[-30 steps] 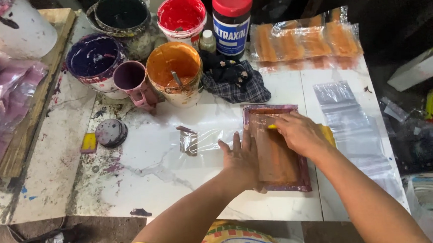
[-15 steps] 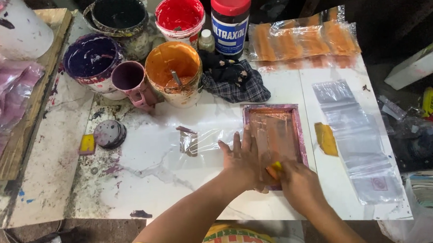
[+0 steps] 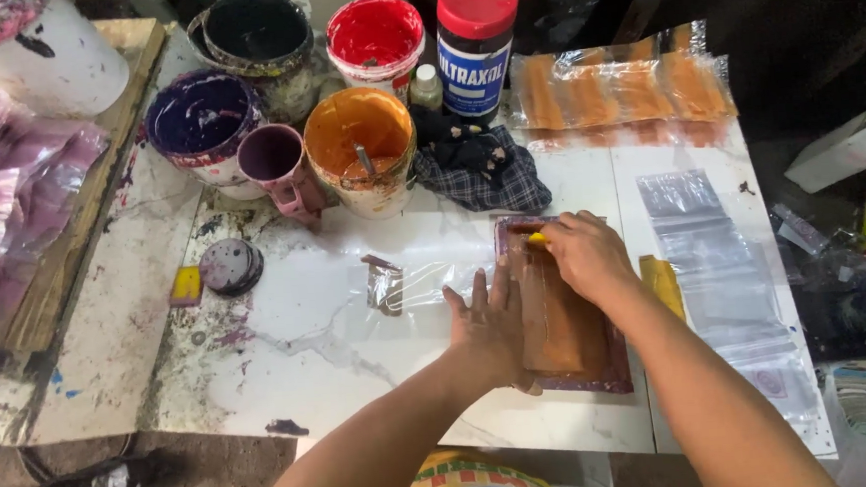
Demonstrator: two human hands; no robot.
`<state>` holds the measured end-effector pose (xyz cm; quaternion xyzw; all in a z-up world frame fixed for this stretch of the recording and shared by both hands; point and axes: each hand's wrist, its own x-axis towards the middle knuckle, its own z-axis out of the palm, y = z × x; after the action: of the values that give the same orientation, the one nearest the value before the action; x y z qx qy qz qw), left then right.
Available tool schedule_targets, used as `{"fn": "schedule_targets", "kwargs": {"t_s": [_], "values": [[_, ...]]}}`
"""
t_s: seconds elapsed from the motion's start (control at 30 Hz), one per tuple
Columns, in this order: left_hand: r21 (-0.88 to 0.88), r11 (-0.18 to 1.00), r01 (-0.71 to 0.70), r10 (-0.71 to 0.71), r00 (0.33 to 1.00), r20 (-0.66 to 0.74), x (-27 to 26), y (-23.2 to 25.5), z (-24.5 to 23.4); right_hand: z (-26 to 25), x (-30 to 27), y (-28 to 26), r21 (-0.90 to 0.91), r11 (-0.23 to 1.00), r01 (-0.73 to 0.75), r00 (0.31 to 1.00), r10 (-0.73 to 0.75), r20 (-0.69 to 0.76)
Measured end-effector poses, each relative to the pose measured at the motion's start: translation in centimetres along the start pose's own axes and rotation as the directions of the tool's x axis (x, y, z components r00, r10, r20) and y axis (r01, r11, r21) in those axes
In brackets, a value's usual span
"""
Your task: The person uses a yellow sponge to apply orange paint onto a rectangular frame covered with plastic wrap. They repeatedly dip the sponge into a container of orange paint and spread it evenly across the frame's surface. The workspace contains multiple paint containers and plastic-wrapped items.
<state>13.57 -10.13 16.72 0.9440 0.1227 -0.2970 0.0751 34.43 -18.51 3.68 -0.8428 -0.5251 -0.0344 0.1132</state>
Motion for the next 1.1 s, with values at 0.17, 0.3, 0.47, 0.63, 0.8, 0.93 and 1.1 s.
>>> {"fn": "schedule_targets", "kwargs": {"t_s": [0.17,0.3,0.47,0.63,0.8,0.93,1.1], "values": [[0.015,1.000,0.000,0.000,1.000,-0.009,0.7,0.1,0.5,-1.4,-1.7,0.3,0.047,0.978,0.205,0.978,-0.206,0.022],[0.003,1.000,0.003,-0.003,1.000,0.002,0.4,0.2,0.5,-4.6,-7.0,-2.3,0.078,0.956,0.284,0.950,-0.292,0.111],[0.019,1.000,0.009,-0.009,1.000,0.002,0.5,0.2,0.7,-3.7,-13.7,-4.8,0.022,0.977,0.210,0.974,-0.212,0.086],[-0.066,0.997,0.050,-0.035,0.978,0.207,0.8,0.2,0.2,-2.4,-13.6,-6.6,0.203,0.975,-0.087,0.995,0.095,-0.031],[0.018,1.000,-0.003,0.003,1.000,0.006,0.2,0.2,0.3,-3.9,-7.4,-4.4,0.199,0.843,-0.500,0.866,0.492,0.094],[0.003,1.000,0.007,-0.007,1.000,0.028,0.2,0.0,0.0,0.3,-4.8,0.3,0.091,0.961,-0.261,0.931,0.276,-0.239],[-0.002,1.000,0.030,-0.030,0.999,0.013,0.3,0.2,0.2,0.5,-4.4,0.0,-0.079,0.979,-0.186,0.964,0.166,-0.210]]}}
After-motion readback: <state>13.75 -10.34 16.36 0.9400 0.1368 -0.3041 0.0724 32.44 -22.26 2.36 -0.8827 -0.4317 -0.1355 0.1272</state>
